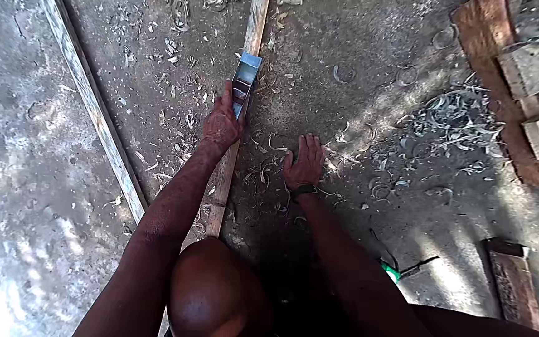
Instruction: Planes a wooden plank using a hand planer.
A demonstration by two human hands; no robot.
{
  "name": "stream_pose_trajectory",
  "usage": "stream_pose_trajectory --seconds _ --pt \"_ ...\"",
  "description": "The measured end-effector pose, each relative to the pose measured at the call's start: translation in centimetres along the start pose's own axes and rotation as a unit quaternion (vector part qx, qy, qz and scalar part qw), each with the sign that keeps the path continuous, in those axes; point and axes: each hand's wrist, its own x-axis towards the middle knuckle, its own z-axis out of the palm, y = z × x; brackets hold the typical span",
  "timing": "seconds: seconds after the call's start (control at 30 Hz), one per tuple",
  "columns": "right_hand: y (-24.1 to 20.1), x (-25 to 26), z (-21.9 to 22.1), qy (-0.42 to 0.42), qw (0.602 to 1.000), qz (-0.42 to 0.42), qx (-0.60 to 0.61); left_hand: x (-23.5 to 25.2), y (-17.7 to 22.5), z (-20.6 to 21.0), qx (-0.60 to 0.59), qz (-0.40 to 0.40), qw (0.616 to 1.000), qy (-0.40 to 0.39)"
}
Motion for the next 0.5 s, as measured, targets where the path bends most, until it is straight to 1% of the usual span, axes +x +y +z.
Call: stream_pose_trajectory --seconds 0.07,0.13,0.2,0.23,0.33,0.4,0.43,0.5 --pt "0.0 0.0 -0.1 -0.003 1.000 0.000 0.001 -0.1 -0.1 -0.2 -0.008 0.007 1.000 0.001" --pt "0.0 0.0 -0.1 -0.008 1.000 -0.004 0.005 -1.5 -0.7 -0.2 -0.007 0.009 1.000 -0.002" --pt "0.0 0.0 -0.3 -0.017 1.000 -0.002 0.010 -5.3 -2.3 0.8 -0.009 0.022 1.000 0.004" --pt "0.0 -0.2 -0.4 -0.021 1.000 0.001 0.011 -8.2 -3.4 1.6 -0.014 0.030 0.999 0.007" --pt "-0.1 0.0 -0.2 -0.016 1.000 0.007 0.003 -16.2 -7.0 4.5 0.011 0.007 1.000 -0.017" --pt "-0.2 -0.1 -0.1 -0.010 1.000 0.008 -0.001 -20.8 -8.8 6.1 0.020 0.000 1.000 -0.003" --pt "-0.3 -0.2 -0.1 -0.007 1.000 0.008 -0.001 -21.9 -9.0 6.3 0.022 0.000 1.000 0.005" --pt "-0.5 -0.2 -0.2 -0.004 1.000 0.010 0.000 -21.3 -8.3 5.6 0.025 -0.014 1.000 -0.003"
